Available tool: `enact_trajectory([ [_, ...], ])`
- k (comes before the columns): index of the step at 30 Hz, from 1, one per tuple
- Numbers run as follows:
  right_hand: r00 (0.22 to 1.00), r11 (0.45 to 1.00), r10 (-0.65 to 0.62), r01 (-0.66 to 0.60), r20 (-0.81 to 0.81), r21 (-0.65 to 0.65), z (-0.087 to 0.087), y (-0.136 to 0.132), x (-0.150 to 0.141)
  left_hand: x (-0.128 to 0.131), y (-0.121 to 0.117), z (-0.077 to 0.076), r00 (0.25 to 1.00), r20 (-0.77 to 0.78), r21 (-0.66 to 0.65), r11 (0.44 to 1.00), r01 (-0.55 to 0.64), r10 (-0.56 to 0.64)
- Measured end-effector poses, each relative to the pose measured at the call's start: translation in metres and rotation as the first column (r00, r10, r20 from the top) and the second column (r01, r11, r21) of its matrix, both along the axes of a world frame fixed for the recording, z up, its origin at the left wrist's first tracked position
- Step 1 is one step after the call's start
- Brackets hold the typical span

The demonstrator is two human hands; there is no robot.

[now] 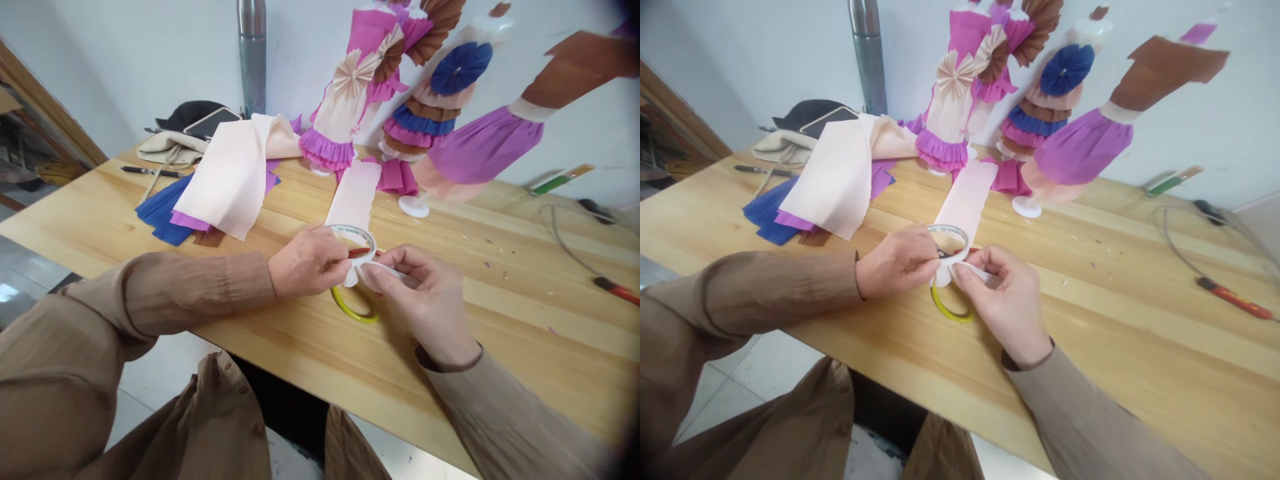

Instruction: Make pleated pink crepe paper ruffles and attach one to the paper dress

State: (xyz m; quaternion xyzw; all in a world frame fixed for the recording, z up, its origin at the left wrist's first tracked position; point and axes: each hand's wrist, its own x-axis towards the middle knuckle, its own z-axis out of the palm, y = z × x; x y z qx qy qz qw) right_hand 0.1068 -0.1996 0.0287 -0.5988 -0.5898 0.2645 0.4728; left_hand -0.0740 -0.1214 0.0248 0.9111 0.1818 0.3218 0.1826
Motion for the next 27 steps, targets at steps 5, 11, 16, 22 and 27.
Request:
enact_trajectory([
  [5, 0.999, 0.999, -0.022, 0.021, 0.044, 0.030, -0.0003, 0.0004, 0.0020, 0.0004, 0.0032, -0.0006, 1.000, -0.018, -0.028, 1.000, -0.011, 0.011],
  [11, 0.998, 0.997, -0.003, -0.002, 0.065, 0.072, -0.0024, -0.0019, -0.0031, 0.0013, 0.0017, -0.0016, 1.000, -0.018, -0.027, 1.000, -0.002, 0.001],
  [16, 0.995, 0.993, 0.063, -0.070, 0.080, 0.097, -0.0038, -0.0056, -0.0038, 0.0010, 0.0015, -0.0017, 0.999, -0.040, -0.026, 1.000, -0.004, 0.003],
  [22, 0.999, 0.997, 0.032, -0.034, 0.037, 0.065, -0.0051, -0.0044, -0.0021, 0.0010, 0.0014, -0.0013, 0.999, -0.034, -0.026, 1.000, -0.001, 0.000],
  [27, 0.999, 0.999, -0.011, 0.010, 0.037, 0.038, -0.0019, -0.0010, -0.0028, 0.0015, 0.0010, -0.0013, 1.000, -0.017, -0.015, 1.000, 0.007, -0.008],
])
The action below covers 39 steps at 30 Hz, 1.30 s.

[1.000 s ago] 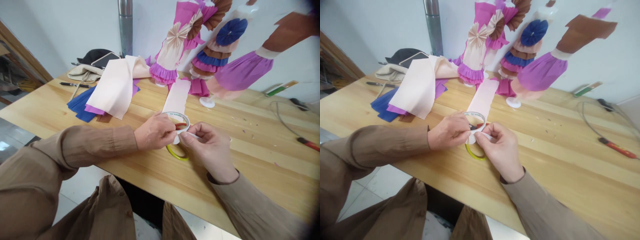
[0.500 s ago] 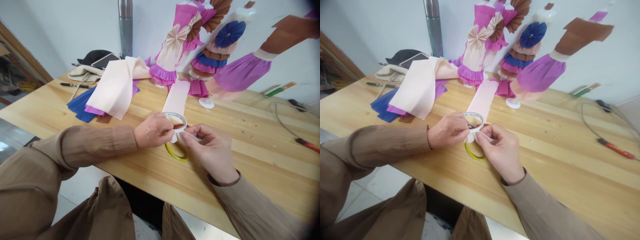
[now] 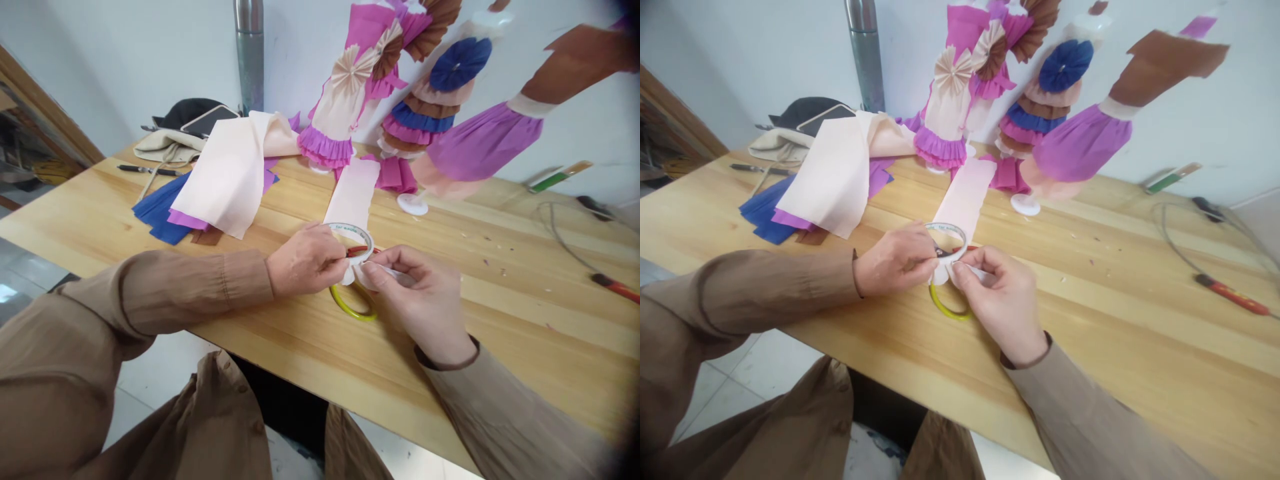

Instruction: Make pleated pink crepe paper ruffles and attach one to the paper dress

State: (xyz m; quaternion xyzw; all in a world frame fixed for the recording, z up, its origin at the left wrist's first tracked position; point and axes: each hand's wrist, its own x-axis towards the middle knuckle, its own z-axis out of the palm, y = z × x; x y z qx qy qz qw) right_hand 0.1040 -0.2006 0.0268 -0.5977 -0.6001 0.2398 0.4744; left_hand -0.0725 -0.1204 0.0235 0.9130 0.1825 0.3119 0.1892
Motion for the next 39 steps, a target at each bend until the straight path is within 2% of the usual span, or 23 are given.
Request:
enact_trajectory([
  [10, 0.999, 0.999, -0.040, 0.041, 0.004, -0.025, 0.001, 0.002, -0.001, 0.000, -0.001, -0.001, 1.000, -0.018, 0.017, 1.000, 0.001, -0.001],
  [16, 0.997, 0.999, -0.046, 0.045, -0.065, -0.020, 0.001, 0.002, -0.001, -0.001, -0.002, 0.003, 0.997, -0.070, 0.021, 1.000, 0.014, -0.013],
  [18, 0.994, 1.000, -0.009, 0.007, -0.108, -0.014, 0.002, 0.002, 0.000, -0.001, -0.001, 0.004, 0.997, -0.078, 0.026, 0.999, 0.025, -0.023],
  [21, 0.985, 0.987, 0.124, -0.134, -0.116, -0.086, 0.001, 0.001, 0.001, -0.001, 0.003, 0.004, 0.995, -0.089, 0.025, 0.998, 0.053, -0.051],
  [23, 0.975, 0.976, 0.161, -0.181, -0.150, -0.125, 0.000, 0.001, 0.001, -0.002, 0.007, 0.002, 0.995, -0.075, 0.009, 0.998, 0.070, -0.069],
  [27, 0.963, 0.987, 0.101, -0.129, -0.250, -0.099, 0.000, 0.002, 0.000, -0.009, 0.013, 0.001, 0.997, 0.073, -0.038, 0.999, 0.029, -0.026],
  [30, 0.955, 0.998, 0.011, -0.029, -0.298, -0.056, 0.002, 0.004, 0.001, -0.015, 0.011, 0.005, 0.972, 0.215, -0.117, 0.990, -0.074, 0.098],
  [32, 0.933, 0.998, -0.048, 0.031, -0.358, -0.052, 0.002, 0.006, 0.003, -0.016, 0.007, 0.008, 0.929, 0.316, -0.192, 0.972, -0.133, 0.190],
  [34, 0.905, 0.996, -0.078, 0.058, -0.418, -0.062, 0.003, 0.008, 0.005, -0.013, 0.003, 0.009, 0.884, 0.373, -0.337, 0.929, -0.154, 0.282],
  [36, 0.880, 0.996, -0.088, 0.061, -0.468, -0.072, 0.003, 0.009, 0.005, -0.008, -0.002, 0.007, 0.898, 0.318, -0.563, 0.823, -0.079, 0.304],
  [37, 0.870, 0.996, -0.088, 0.059, -0.486, -0.074, 0.003, 0.008, 0.004, -0.005, -0.004, 0.007, 0.928, 0.265, -0.680, 0.733, -0.011, 0.260],
  [39, 0.859, 0.996, -0.077, 0.046, -0.507, -0.073, 0.004, 0.006, 0.000, 0.000, -0.010, 0.005, 0.972, 0.204, -0.853, 0.509, 0.115, 0.121],
])
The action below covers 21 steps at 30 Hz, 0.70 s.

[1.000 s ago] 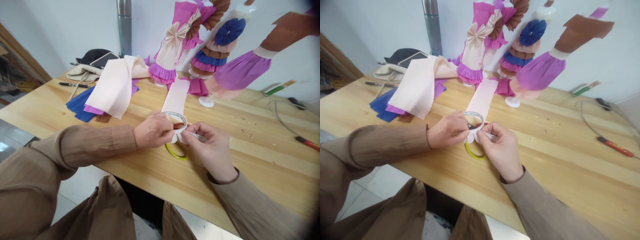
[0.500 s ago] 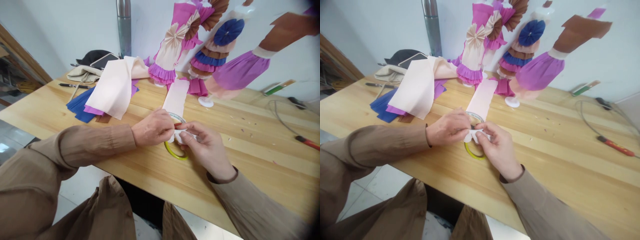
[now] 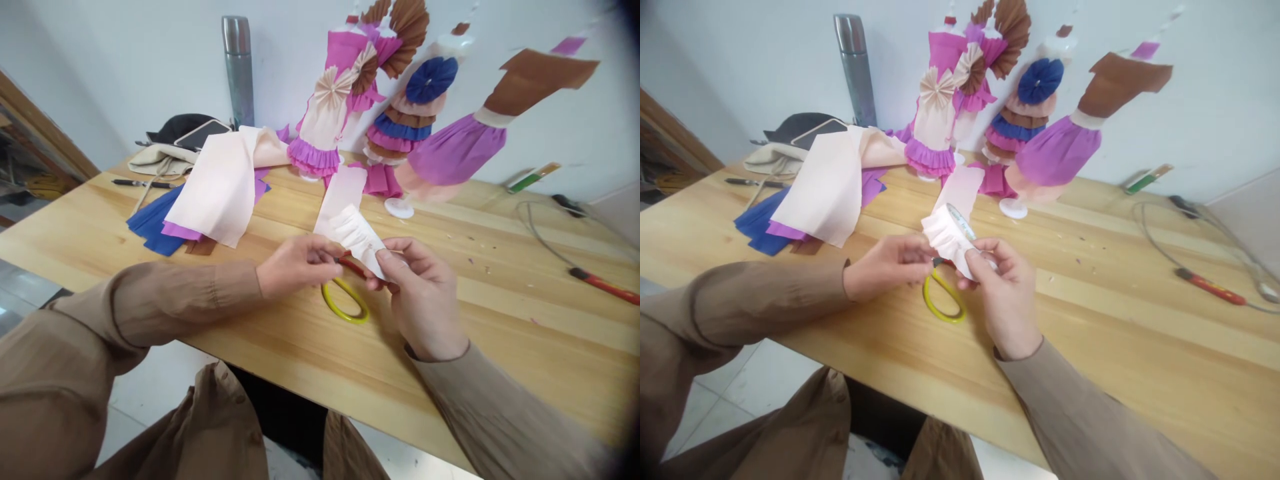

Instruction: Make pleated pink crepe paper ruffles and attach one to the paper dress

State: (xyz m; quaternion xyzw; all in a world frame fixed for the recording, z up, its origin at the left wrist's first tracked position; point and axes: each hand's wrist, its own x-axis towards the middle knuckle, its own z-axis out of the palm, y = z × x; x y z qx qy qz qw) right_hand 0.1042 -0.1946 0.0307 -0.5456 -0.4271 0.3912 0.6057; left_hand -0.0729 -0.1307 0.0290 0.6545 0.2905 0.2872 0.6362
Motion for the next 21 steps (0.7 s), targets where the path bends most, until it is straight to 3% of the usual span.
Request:
enact_trajectory([
  [2, 1.000, 1.000, 0.030, -0.029, -0.011, 0.006, 0.001, -0.003, -0.006, 0.002, -0.006, 0.001, 0.991, 0.048, -0.164, 0.978, 0.130, -0.123],
  [4, 0.998, 0.998, 0.068, -0.068, -0.012, 0.004, 0.002, -0.007, -0.011, 0.003, -0.011, 0.002, 0.984, 0.108, -0.222, 0.961, 0.164, -0.143],
  [9, 0.995, 0.995, 0.093, -0.092, 0.026, -0.026, -0.001, -0.009, -0.017, 0.004, -0.017, 0.002, 0.990, 0.138, -0.298, 0.952, 0.064, -0.024],
  [21, 0.993, 1.000, 0.020, -0.022, 0.112, 0.012, -0.003, -0.005, -0.011, 0.001, -0.016, 0.003, 0.986, 0.158, -0.314, 0.944, 0.103, -0.055],
])
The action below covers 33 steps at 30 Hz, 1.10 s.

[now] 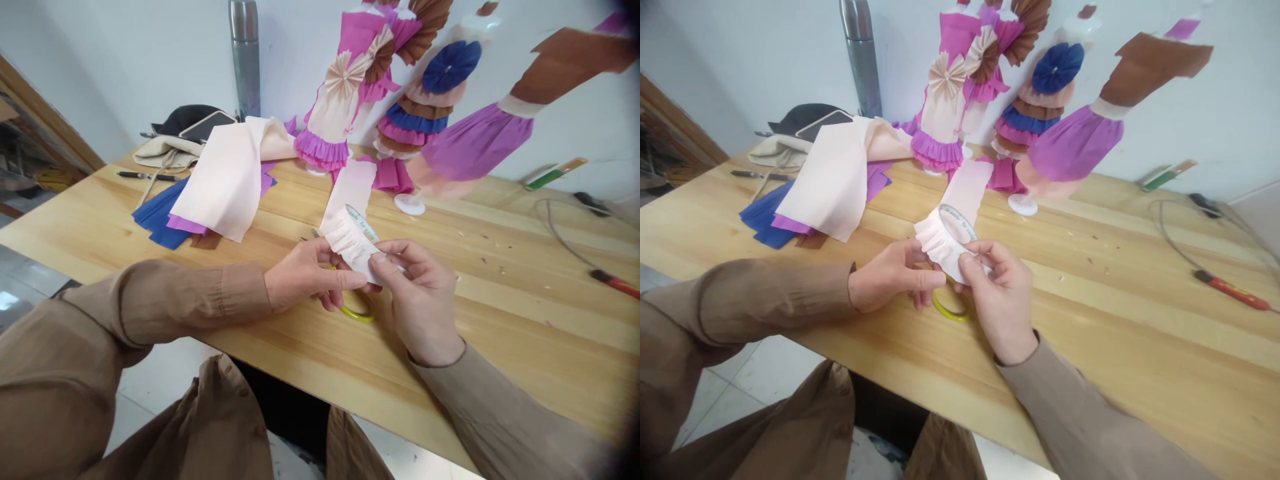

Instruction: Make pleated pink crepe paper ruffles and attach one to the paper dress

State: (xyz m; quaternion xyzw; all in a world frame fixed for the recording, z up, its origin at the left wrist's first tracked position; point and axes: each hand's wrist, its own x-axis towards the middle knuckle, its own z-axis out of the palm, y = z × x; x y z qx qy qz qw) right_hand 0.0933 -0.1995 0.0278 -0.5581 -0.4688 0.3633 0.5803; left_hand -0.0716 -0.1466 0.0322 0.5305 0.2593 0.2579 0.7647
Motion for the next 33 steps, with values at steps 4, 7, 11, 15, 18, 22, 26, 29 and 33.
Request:
enact_trajectory([
  [4, 1.000, 1.000, 0.005, -0.005, 0.016, 0.002, 0.000, 0.001, 0.000, 0.001, 0.001, -0.001, 0.999, 0.037, -0.069, 0.997, -0.032, 0.035],
  [7, 1.000, 1.000, -0.006, 0.006, -0.001, 0.011, -0.003, 0.002, 0.001, 0.001, 0.001, -0.004, 0.998, 0.037, -0.096, 0.995, -0.042, 0.046],
  [11, 0.999, 1.000, -0.024, 0.024, -0.032, 0.006, -0.004, 0.003, 0.001, 0.002, 0.001, -0.005, 0.999, -0.001, -0.095, 0.994, -0.053, 0.054],
  [15, 0.999, 1.000, -0.022, 0.022, -0.041, -0.008, -0.003, 0.003, 0.000, 0.002, 0.002, -0.002, 0.998, -0.048, -0.076, 0.996, -0.048, 0.044],
  [18, 0.998, 1.000, -0.019, 0.017, -0.053, -0.025, -0.003, 0.003, 0.001, 0.003, 0.002, 0.000, 0.997, -0.047, -0.082, 0.995, -0.064, 0.060],
  [22, 0.997, 0.998, -0.062, 0.061, -0.051, -0.014, -0.007, 0.005, 0.004, 0.003, 0.001, 0.001, 0.984, -0.092, -0.086, 0.983, -0.160, 0.152],
  [26, 0.997, 0.998, -0.055, 0.054, -0.048, -0.008, -0.009, 0.005, 0.004, 0.003, -0.001, 0.000, 0.986, -0.065, -0.068, 0.985, -0.157, 0.153],
  [29, 0.997, 0.999, -0.045, 0.045, -0.069, -0.004, -0.010, 0.005, 0.003, 0.003, 0.000, -0.003, 0.990, -0.008, -0.065, 0.988, -0.142, 0.142],
  [33, 0.997, 0.999, -0.035, 0.035, -0.065, 0.007, -0.008, 0.004, 0.001, 0.003, 0.001, -0.004, 0.990, 0.016, -0.116, 0.983, -0.141, 0.143],
])
